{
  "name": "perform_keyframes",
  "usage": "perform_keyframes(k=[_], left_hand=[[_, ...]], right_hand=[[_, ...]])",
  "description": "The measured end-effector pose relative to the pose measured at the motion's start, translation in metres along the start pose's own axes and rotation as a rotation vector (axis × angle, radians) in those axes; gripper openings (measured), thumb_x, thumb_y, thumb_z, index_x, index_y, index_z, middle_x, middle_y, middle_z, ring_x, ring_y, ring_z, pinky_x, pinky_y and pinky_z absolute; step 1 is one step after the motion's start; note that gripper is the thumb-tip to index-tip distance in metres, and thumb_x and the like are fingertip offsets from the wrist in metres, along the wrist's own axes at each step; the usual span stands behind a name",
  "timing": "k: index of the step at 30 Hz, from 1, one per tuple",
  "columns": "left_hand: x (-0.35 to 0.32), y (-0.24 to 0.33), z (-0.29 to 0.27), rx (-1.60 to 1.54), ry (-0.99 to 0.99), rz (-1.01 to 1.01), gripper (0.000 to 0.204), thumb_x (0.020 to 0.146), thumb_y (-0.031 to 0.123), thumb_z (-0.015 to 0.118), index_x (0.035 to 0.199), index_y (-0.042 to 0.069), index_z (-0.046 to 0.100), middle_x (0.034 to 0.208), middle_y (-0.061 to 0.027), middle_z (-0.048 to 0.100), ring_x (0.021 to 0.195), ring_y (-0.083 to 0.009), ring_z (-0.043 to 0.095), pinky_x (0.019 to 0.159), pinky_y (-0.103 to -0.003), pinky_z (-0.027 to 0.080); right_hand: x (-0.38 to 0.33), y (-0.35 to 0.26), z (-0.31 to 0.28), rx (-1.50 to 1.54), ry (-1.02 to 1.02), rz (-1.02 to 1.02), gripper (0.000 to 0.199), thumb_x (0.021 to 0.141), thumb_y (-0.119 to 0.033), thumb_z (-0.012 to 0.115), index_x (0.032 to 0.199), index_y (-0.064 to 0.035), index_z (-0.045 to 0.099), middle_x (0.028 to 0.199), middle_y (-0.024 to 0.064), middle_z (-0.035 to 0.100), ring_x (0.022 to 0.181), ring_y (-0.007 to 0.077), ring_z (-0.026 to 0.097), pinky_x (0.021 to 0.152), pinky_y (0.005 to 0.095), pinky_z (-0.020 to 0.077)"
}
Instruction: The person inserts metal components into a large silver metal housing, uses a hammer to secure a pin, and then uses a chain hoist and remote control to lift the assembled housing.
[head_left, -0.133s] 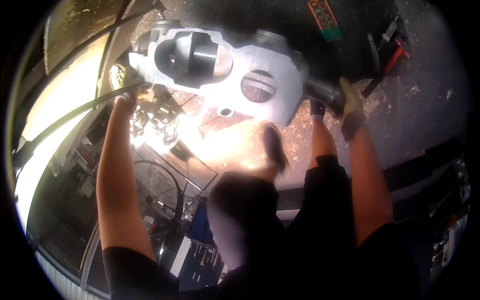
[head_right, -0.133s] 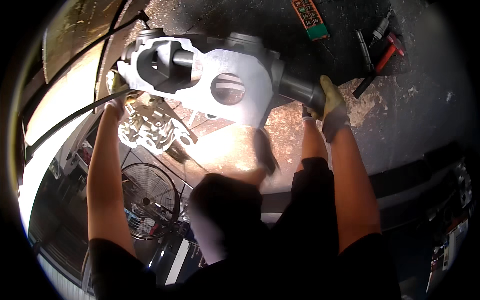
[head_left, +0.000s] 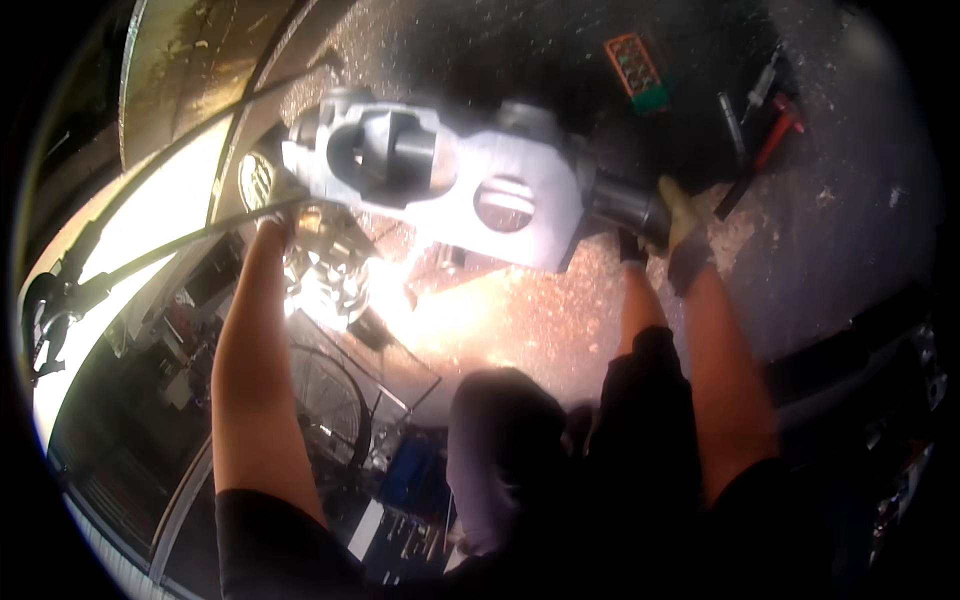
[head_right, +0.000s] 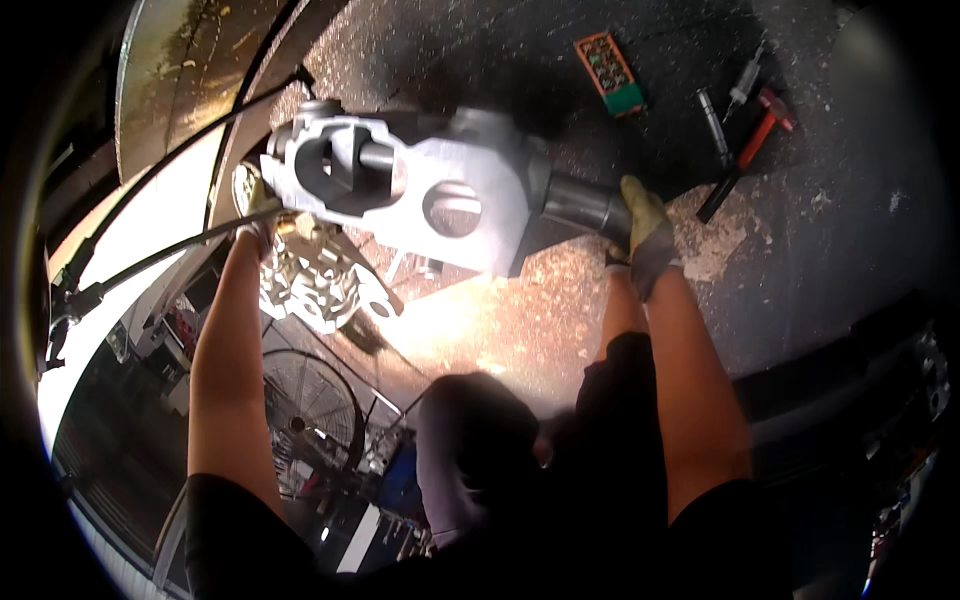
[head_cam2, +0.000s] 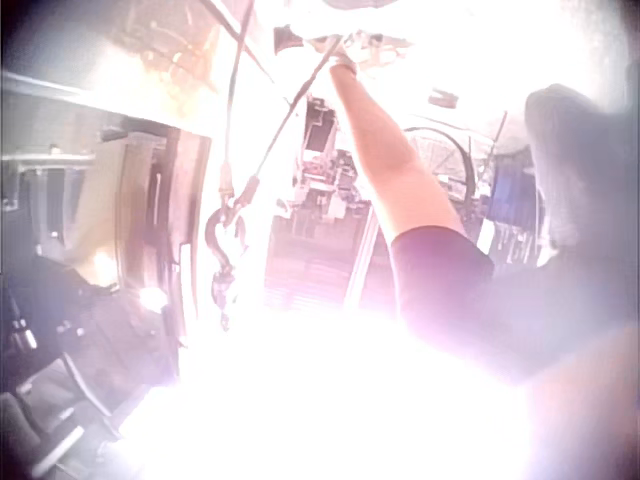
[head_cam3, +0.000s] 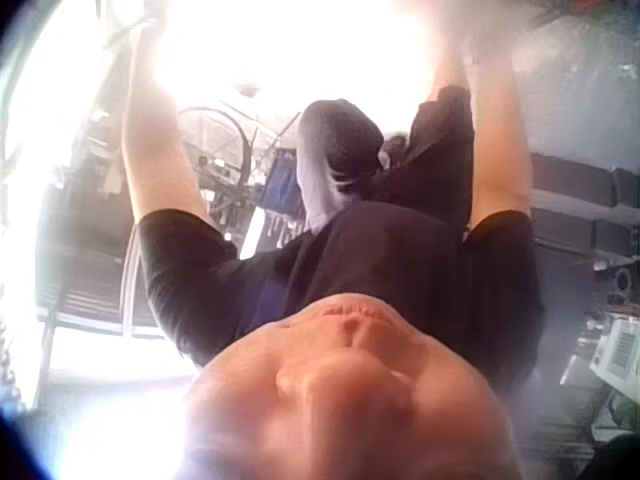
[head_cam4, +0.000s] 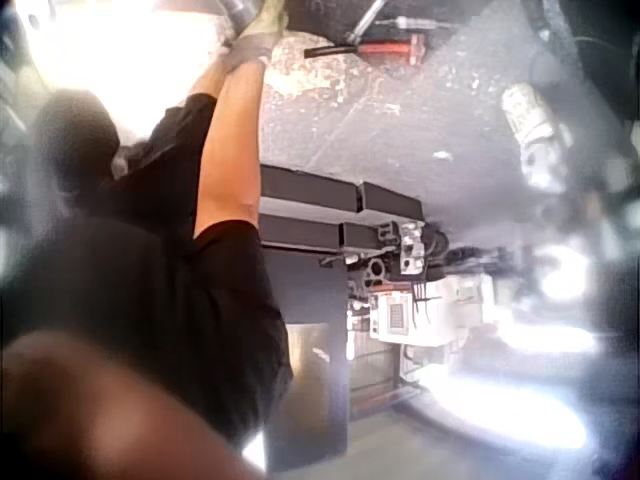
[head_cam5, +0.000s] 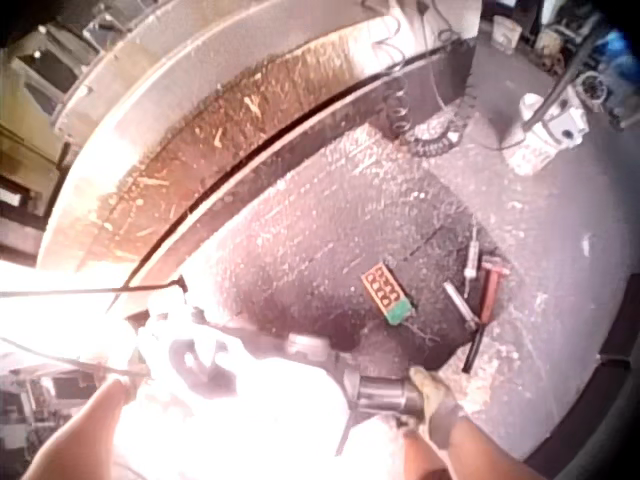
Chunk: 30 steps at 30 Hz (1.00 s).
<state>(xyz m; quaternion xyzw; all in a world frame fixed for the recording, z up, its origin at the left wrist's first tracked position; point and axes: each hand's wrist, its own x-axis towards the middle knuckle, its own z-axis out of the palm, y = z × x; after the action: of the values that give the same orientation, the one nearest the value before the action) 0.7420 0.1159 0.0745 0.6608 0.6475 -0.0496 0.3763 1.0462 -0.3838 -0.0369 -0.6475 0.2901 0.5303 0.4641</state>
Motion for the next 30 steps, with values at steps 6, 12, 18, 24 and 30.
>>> perform_keyframes(k=[6, 12, 18, 24, 30], left_hand=[[-0.036, -0.05, -0.011, -0.224, 0.083, -0.145, 0.047, 0.101, 0.019, 0.062, 0.147, 0.015, 0.051, 0.131, -0.0121, 0.067, 0.107, -0.0217, 0.067, 0.091, -0.041, 0.056], [-0.108, -0.246, 0.094, 0.189, -0.169, -0.225, 0.08, 0.087, 0.038, 0.085, 0.153, 0.014, 0.048, 0.158, -0.0212, 0.047, 0.146, -0.0343, 0.046, 0.119, -0.046, 0.041], [-0.1, -0.368, 0.213, 0.087, -0.099, -0.074, 0.091, 0.073, 0.019, 0.095, 0.149, 0.008, 0.047, 0.133, -0.0159, 0.064, 0.117, -0.0301, 0.063, 0.101, -0.044, 0.049], [-0.098, -0.379, 0.188, 0.297, 0.04, 0.011, 0.088, 0.075, 0.024, 0.092, 0.149, 0.009, 0.049, 0.141, -0.0182, 0.058, 0.123, -0.0341, 0.06, 0.106, -0.043, 0.047], [-0.215, -0.073, 0.146, 0.356, 0.285, 1.138, 0.05, 0.095, 0.016, 0.07, 0.138, -0.006, 0.056, 0.136, -0.0237, 0.06, 0.128, -0.0396, 0.058, 0.111, -0.05, 0.046]], right_hand=[[-0.008, -0.013, 0.007, -0.012, -0.106, -0.065, 0.047, 0.098, -0.057, 0.06, 0.108, -0.0108, 0.065, 0.084, 0.0045, 0.069, 0.059, 0.0147, 0.064, 0.039, 0.0255, 0.0461], [-0.021, -0.024, 0.007, 0.027, -0.1, -0.141, 0.048, 0.098, -0.059, 0.059, 0.111, -0.0135, 0.066, 0.069, 0.0082, 0.066, 0.043, 0.017, 0.058, 0.03, 0.0223, 0.0385], [-0.018, -0.014, 0.013, 0.047, -0.068, -0.259, 0.053, 0.093, -0.063, 0.063, 0.104, -0.0114, 0.068, 0.069, 0.0089, 0.066, 0.045, 0.0219, 0.059, 0.033, 0.0272, 0.0436], [-0.016, -0.002, 0.012, 0.098, -0.095, -0.097, 0.057, 0.095, -0.062, 0.06, 0.099, -0.0058, 0.068, 0.07, 0.012, 0.068, 0.048, 0.0241, 0.063, 0.033, 0.0275, 0.0463], [-0.027, 0.004, -0.003, 0.084, -0.04, -0.113, 0.041, 0.101, -0.047, 0.061, 0.098, -0.0064, 0.066, 0.067, 0.0082, 0.068, 0.043, 0.0173, 0.059, 0.033, 0.0252, 0.0421]])
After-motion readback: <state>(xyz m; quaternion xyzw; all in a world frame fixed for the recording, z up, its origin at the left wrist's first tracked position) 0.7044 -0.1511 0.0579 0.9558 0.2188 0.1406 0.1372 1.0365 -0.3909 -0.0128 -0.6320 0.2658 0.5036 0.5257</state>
